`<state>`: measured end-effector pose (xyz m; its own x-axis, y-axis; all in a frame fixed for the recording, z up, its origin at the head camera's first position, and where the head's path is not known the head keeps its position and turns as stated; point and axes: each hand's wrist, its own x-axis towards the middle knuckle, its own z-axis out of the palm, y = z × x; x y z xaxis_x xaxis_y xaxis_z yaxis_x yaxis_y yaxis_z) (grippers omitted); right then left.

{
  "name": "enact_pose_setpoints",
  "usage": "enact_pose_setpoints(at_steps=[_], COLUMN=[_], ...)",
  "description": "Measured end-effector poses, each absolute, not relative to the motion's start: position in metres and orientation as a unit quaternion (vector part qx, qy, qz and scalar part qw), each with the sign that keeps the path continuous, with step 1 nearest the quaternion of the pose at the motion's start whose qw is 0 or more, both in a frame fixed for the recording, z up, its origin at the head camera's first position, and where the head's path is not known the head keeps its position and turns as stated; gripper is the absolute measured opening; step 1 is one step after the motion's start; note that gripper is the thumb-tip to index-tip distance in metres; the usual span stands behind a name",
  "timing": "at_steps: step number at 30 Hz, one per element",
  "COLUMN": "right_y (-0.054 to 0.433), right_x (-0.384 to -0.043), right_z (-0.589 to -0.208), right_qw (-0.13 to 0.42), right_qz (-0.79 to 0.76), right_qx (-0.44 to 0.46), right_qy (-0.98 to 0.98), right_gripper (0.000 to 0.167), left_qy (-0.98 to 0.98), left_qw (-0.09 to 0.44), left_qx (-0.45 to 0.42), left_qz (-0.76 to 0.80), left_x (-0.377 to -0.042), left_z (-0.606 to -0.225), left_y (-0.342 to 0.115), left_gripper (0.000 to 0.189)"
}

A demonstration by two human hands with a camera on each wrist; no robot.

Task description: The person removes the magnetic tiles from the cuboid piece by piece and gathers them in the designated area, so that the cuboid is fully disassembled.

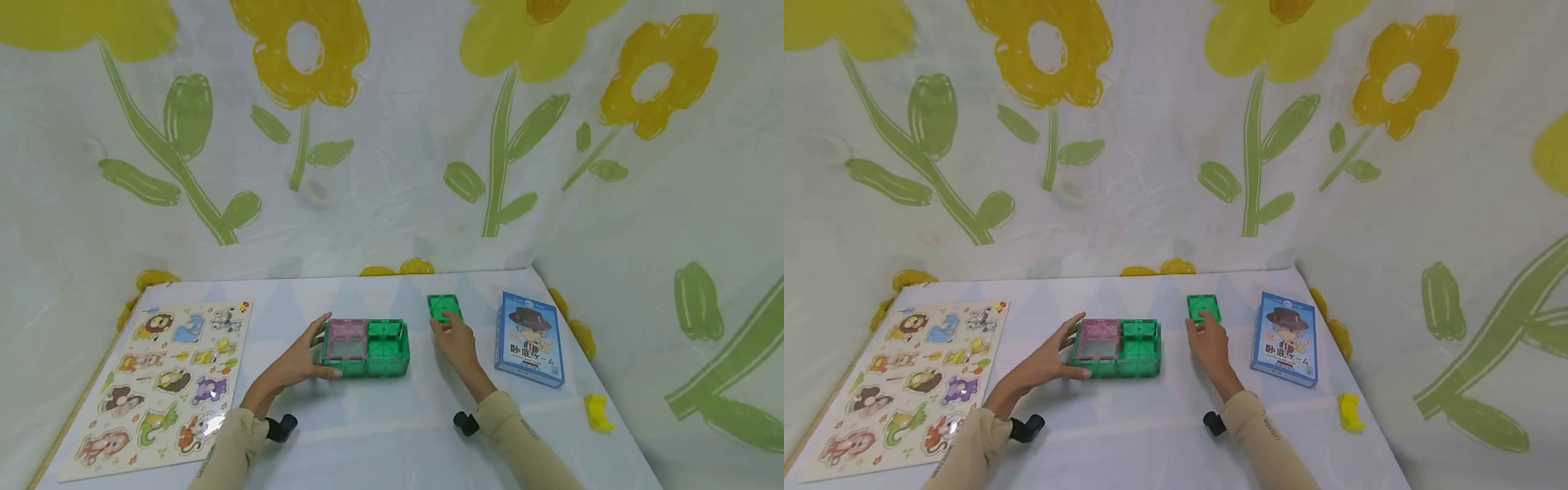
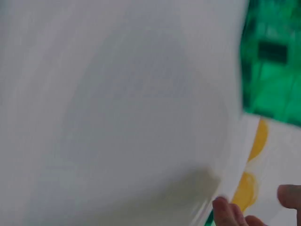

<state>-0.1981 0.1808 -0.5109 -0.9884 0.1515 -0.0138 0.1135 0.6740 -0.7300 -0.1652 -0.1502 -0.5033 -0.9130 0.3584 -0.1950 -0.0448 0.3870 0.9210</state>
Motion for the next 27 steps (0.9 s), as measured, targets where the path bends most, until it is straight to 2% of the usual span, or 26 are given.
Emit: enact_pose_setpoints(at_steps=[3,8,13,18,27], right_y=[0.164,0.138,0.121,0.111,0.104], right_x=[-0.187,-0.181,-0.182,-0.181,-0.180], right_z=[-0.503,-0.493,-0.494,-0.496,-0.499], right_qw=[0.004,-0.027,-0.040,-0.025,-0.005], right_qz=[0.440,0.481,0.441,0.402,0.406], right_qx=[-0.042,0.013,0.063,0.084,0.094], right_qy=[-0.897,-0.876,-0.895,-0.912,-0.909], right_gripper=[0.057,0.063,0.056,0.051,0.046], left_qy=[0.824,0.870,0.906,0.930,0.947], left_qw=[0.165,0.098,0.045,0.033,0.034], left_qx=[0.089,0.076,0.042,0.016,0.009], left_qz=[0.534,0.477,0.419,0.367,0.319], left_x=[-0.165,-0.165,-0.161,-0.157,-0.156], left_z=[-0.496,-0.483,-0.471,-0.468,-0.466], left_y=[-0.145,-0.124,-0.097,-0.077,-0.065], left_gripper=[0.111,0.096,0.082,0.079,0.088])
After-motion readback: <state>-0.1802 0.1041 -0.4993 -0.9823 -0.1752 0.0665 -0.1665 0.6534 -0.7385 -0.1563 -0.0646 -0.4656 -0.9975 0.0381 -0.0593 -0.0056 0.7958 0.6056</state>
